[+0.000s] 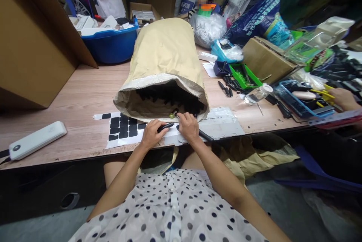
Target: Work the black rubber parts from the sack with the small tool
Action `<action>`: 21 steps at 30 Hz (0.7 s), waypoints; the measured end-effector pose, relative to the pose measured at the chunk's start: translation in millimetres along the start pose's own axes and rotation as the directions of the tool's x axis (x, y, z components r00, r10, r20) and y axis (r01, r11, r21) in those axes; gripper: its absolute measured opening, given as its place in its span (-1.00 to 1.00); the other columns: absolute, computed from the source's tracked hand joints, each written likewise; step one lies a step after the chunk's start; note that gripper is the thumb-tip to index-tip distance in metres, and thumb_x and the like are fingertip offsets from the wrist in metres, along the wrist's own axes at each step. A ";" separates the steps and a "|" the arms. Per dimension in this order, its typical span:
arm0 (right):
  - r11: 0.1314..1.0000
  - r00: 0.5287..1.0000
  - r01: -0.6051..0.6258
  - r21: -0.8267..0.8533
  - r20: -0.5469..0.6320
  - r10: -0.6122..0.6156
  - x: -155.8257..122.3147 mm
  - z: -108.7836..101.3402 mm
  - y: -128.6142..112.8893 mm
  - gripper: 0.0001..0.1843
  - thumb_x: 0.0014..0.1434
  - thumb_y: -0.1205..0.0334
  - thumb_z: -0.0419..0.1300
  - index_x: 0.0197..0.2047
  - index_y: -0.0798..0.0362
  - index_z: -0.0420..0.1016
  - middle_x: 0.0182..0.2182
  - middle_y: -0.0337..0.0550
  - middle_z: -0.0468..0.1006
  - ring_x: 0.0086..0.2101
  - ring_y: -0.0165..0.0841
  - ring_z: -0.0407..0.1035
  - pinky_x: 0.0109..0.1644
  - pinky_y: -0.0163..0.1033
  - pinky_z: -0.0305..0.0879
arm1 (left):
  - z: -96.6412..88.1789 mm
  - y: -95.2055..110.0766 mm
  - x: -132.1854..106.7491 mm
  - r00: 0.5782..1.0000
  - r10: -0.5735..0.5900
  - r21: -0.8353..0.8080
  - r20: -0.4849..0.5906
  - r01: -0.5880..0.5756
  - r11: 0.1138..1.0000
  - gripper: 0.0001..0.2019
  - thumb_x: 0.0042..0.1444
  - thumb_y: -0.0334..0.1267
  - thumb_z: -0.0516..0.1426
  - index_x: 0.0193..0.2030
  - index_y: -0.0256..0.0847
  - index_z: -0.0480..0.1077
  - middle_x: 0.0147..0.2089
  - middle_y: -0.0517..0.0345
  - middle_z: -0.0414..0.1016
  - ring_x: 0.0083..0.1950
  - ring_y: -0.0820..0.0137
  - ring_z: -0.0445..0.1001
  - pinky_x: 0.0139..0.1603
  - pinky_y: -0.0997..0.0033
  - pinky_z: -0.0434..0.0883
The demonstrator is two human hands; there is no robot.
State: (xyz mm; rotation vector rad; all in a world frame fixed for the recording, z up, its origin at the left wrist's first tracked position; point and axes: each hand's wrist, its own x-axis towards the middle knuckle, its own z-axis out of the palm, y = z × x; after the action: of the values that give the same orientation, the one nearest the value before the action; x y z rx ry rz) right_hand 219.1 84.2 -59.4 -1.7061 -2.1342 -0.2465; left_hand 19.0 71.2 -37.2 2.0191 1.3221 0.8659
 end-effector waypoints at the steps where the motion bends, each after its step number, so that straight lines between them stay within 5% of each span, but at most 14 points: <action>1: 1.000 1.000 0.001 -0.003 0.004 -0.001 0.4 -0.4 -0.5 -0.63 0.28 0.40 0.03 0.07 -0.01 0.53 -0.27 -0.06 0.44 -0.24 -0.23 0.20 -0.18 -0.19 0.12 | -2.2 5.2 -9.5 1.000 0.013 -0.043 0.027 -0.012 0.999 -0.79 0.22 -0.13 0.14 -0.13 -0.15 0.52 -0.22 0.10 0.55 -0.19 0.30 0.48 -0.12 0.33 0.42; 5: 1.000 1.000 -0.006 -0.011 0.010 0.006 1.3 -0.3 -1.1 -0.62 0.29 0.39 0.02 0.08 -0.01 0.52 -0.27 -0.06 0.42 -0.24 -0.22 0.19 -0.17 -0.19 0.11 | -5.7 23.2 -62.3 0.952 0.014 -0.135 0.305 0.029 0.990 -0.74 0.29 -0.11 0.05 -0.09 -0.14 0.51 -0.23 0.14 0.60 -0.27 0.35 0.53 -0.21 0.41 0.42; 7: 1.000 1.000 -0.009 -0.011 0.013 0.010 1.4 0.5 -1.5 -0.62 0.29 0.39 0.02 0.08 0.00 0.51 -0.27 -0.05 0.41 -0.23 -0.21 0.19 -0.17 -0.18 0.11 | -2.7 24.6 -85.5 0.907 -0.108 -0.015 0.406 0.125 0.992 -0.73 0.31 -0.12 0.00 -0.08 -0.11 0.50 -0.25 0.14 0.62 -0.25 0.29 0.57 -0.22 0.37 0.42; 11: 1.000 1.000 -0.016 -0.007 0.016 0.016 1.5 1.9 -2.5 -0.62 0.28 0.39 0.02 0.08 0.00 0.51 -0.27 -0.05 0.41 -0.23 -0.21 0.18 -0.17 -0.18 0.10 | 8.9 11.6 -103.9 0.757 -0.507 0.392 0.413 0.355 0.849 -0.72 0.32 -0.21 -0.03 -0.07 -0.16 0.49 -0.19 -0.05 0.64 -0.12 0.08 0.62 -0.18 0.22 0.43; 14: 1.000 1.000 -0.021 -0.009 0.012 0.022 1.8 2.5 -3.2 -0.63 0.28 0.40 0.03 0.06 0.00 0.51 -0.27 -0.05 0.40 -0.23 -0.21 0.18 -0.18 -0.19 0.10 | 14.7 2.0 -101.6 0.666 -0.642 0.505 0.381 0.432 0.748 -0.77 0.26 -0.27 0.04 -0.14 -0.22 0.52 -0.21 -0.15 0.63 -0.11 0.03 0.63 -0.16 0.19 0.44; 18: 1.000 1.000 -0.015 -0.023 -0.005 0.015 1.8 3.2 -3.9 -0.64 0.28 0.40 0.03 0.05 0.00 0.52 -0.27 -0.05 0.41 -0.23 -0.21 0.18 -0.18 -0.19 0.09 | 8.8 8.7 -94.0 0.691 -0.587 0.444 0.421 0.407 0.798 -0.74 0.10 -0.24 0.18 -0.06 -0.16 0.54 -0.21 -0.03 0.63 -0.10 0.06 0.62 -0.16 0.22 0.45; 21: 0.999 1.000 -0.011 -0.035 -0.015 0.011 1.5 3.8 -4.6 -0.64 0.28 0.40 0.03 0.05 0.00 0.52 -0.28 -0.05 0.41 -0.24 -0.21 0.18 -0.19 -0.19 0.08 | -4.8 24.1 -72.1 0.731 -0.428 0.163 0.531 0.408 0.898 -0.67 0.11 -0.07 0.14 -0.06 -0.13 0.56 -0.31 0.10 0.61 -0.26 0.18 0.60 -0.28 0.29 0.44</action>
State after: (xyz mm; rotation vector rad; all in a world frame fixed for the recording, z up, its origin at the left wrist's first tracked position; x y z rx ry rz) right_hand 213.7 85.8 -61.7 -1.7297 -2.1208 -0.2945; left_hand 7.1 -3.8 -31.0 1.6923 1.3556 0.0244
